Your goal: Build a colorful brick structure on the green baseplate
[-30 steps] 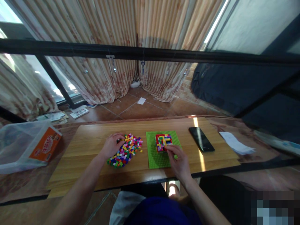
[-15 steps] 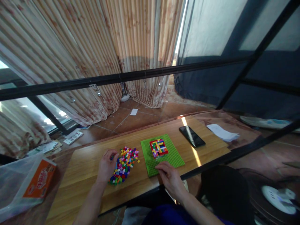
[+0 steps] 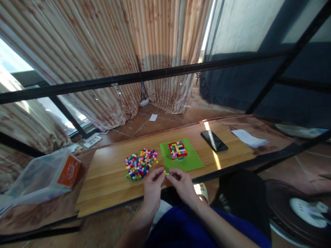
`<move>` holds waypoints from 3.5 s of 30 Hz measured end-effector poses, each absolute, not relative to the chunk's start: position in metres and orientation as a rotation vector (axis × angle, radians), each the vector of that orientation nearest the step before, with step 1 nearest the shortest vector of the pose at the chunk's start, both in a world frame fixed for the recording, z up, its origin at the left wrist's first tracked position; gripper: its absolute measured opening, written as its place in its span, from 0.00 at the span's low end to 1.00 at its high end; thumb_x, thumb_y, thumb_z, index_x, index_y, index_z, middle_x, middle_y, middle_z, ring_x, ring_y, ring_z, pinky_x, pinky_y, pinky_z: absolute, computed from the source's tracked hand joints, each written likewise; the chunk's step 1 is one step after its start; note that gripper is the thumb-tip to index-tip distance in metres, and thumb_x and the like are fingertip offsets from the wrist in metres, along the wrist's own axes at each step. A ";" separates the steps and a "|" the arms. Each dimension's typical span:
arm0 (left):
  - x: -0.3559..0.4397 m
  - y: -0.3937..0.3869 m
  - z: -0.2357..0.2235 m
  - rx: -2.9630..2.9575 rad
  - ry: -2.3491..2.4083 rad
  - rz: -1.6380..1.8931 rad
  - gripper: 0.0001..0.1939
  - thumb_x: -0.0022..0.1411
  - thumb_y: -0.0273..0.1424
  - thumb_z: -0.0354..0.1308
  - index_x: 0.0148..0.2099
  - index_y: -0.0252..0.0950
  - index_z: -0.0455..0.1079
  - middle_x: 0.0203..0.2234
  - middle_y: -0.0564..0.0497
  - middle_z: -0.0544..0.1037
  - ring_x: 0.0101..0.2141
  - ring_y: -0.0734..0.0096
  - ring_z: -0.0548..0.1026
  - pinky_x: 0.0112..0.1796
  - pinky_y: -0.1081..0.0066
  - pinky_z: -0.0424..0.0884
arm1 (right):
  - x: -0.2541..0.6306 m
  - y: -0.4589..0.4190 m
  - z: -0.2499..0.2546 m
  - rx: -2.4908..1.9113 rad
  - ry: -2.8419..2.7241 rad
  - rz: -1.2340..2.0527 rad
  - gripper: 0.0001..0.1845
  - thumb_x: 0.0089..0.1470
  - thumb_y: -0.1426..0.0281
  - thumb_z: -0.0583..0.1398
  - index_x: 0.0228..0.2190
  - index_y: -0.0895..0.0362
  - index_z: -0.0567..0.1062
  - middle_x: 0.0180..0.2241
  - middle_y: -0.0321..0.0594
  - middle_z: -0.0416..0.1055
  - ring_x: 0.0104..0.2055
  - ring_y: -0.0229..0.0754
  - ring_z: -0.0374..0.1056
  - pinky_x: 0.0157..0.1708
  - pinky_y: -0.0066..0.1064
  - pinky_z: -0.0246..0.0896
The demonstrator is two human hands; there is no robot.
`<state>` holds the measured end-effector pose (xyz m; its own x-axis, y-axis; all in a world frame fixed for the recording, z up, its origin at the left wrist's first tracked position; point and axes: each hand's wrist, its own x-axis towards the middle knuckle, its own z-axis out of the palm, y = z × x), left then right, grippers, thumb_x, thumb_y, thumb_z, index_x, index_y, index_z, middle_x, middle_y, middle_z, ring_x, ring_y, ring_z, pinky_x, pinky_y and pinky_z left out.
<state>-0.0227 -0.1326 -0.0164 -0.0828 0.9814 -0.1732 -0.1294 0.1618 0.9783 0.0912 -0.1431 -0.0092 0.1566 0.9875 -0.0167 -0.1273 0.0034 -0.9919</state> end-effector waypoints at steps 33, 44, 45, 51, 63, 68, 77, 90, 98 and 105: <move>-0.019 -0.118 -0.021 0.915 1.186 1.170 0.09 0.50 0.33 0.63 0.34 0.34 0.75 0.24 0.53 0.77 0.26 0.74 0.72 0.32 0.73 0.69 | 0.128 -0.125 -0.024 -1.324 -1.100 1.133 0.14 0.47 0.59 0.64 0.33 0.54 0.81 0.32 0.41 0.78 0.36 0.44 0.72 0.37 0.35 0.66; -0.036 -0.111 -0.039 1.564 1.320 1.129 0.06 0.60 0.28 0.55 0.38 0.36 0.74 0.31 0.50 0.77 0.34 0.70 0.75 0.36 0.72 0.70 | 0.173 -0.017 0.004 -1.357 -2.014 0.287 0.10 0.57 0.66 0.59 0.34 0.50 0.81 0.39 0.43 0.72 0.43 0.46 0.66 0.46 0.41 0.63; -0.036 -0.111 -0.038 1.574 1.321 1.119 0.06 0.61 0.28 0.55 0.38 0.36 0.74 0.31 0.50 0.77 0.33 0.71 0.74 0.36 0.72 0.69 | 0.172 -0.013 0.003 -1.357 -2.076 0.234 0.11 0.58 0.67 0.58 0.35 0.51 0.81 0.40 0.44 0.71 0.44 0.47 0.65 0.46 0.41 0.63; -0.038 -0.111 -0.031 1.590 1.276 1.071 0.07 0.63 0.29 0.54 0.39 0.36 0.73 0.31 0.50 0.75 0.34 0.71 0.74 0.36 0.72 0.69 | 0.170 -0.005 -0.003 -1.368 -2.167 0.108 0.12 0.59 0.67 0.57 0.36 0.52 0.81 0.46 0.46 0.69 0.46 0.49 0.63 0.48 0.44 0.61; -0.039 -0.112 -0.034 1.602 1.275 1.028 0.07 0.64 0.30 0.54 0.40 0.36 0.73 0.32 0.49 0.76 0.34 0.71 0.74 0.37 0.72 0.69 | 0.165 0.005 -0.010 -1.463 -1.917 0.297 0.07 0.52 0.68 0.60 0.27 0.53 0.80 0.41 0.44 0.72 0.44 0.47 0.66 0.46 0.43 0.61; -0.039 -0.111 -0.032 1.634 1.285 1.032 0.08 0.64 0.31 0.53 0.40 0.36 0.73 0.32 0.48 0.77 0.35 0.69 0.74 0.38 0.70 0.70 | 0.165 0.004 -0.010 -1.451 -1.958 0.281 0.08 0.53 0.68 0.59 0.27 0.53 0.79 0.40 0.44 0.72 0.43 0.47 0.67 0.46 0.43 0.61; -0.039 -0.111 -0.032 1.637 1.302 1.023 0.07 0.63 0.30 0.54 0.39 0.37 0.73 0.32 0.48 0.76 0.35 0.69 0.75 0.37 0.71 0.70 | 0.161 0.000 -0.008 -1.408 -2.047 0.224 0.09 0.56 0.69 0.57 0.31 0.53 0.79 0.42 0.44 0.73 0.45 0.48 0.65 0.48 0.43 0.59; -0.038 -0.112 -0.035 1.623 1.285 1.029 0.08 0.64 0.30 0.53 0.40 0.37 0.73 0.33 0.48 0.77 0.36 0.69 0.74 0.38 0.70 0.70 | 0.155 0.002 -0.010 -1.402 -1.881 0.309 0.08 0.54 0.68 0.60 0.27 0.53 0.80 0.37 0.41 0.74 0.41 0.45 0.68 0.45 0.40 0.60; -0.039 -0.112 -0.032 1.637 1.293 1.016 0.08 0.64 0.30 0.53 0.40 0.37 0.73 0.33 0.48 0.77 0.36 0.68 0.74 0.38 0.70 0.70 | 0.153 0.000 -0.013 -1.400 -1.881 0.264 0.10 0.55 0.67 0.59 0.26 0.52 0.79 0.36 0.41 0.73 0.40 0.45 0.67 0.44 0.41 0.60; -0.038 -0.112 -0.033 1.621 1.291 1.027 0.08 0.64 0.31 0.54 0.40 0.37 0.74 0.33 0.48 0.77 0.36 0.68 0.75 0.38 0.70 0.71 | 0.152 -0.002 -0.015 -1.417 -1.954 0.236 0.11 0.57 0.68 0.57 0.28 0.52 0.79 0.35 0.40 0.74 0.40 0.45 0.65 0.44 0.40 0.58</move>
<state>-0.0380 -0.1119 -0.0329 0.1471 0.9830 0.1100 0.3285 -0.1535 0.9319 0.1521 -0.0017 -0.0148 -0.1556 0.8897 0.4293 0.7617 0.3848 -0.5213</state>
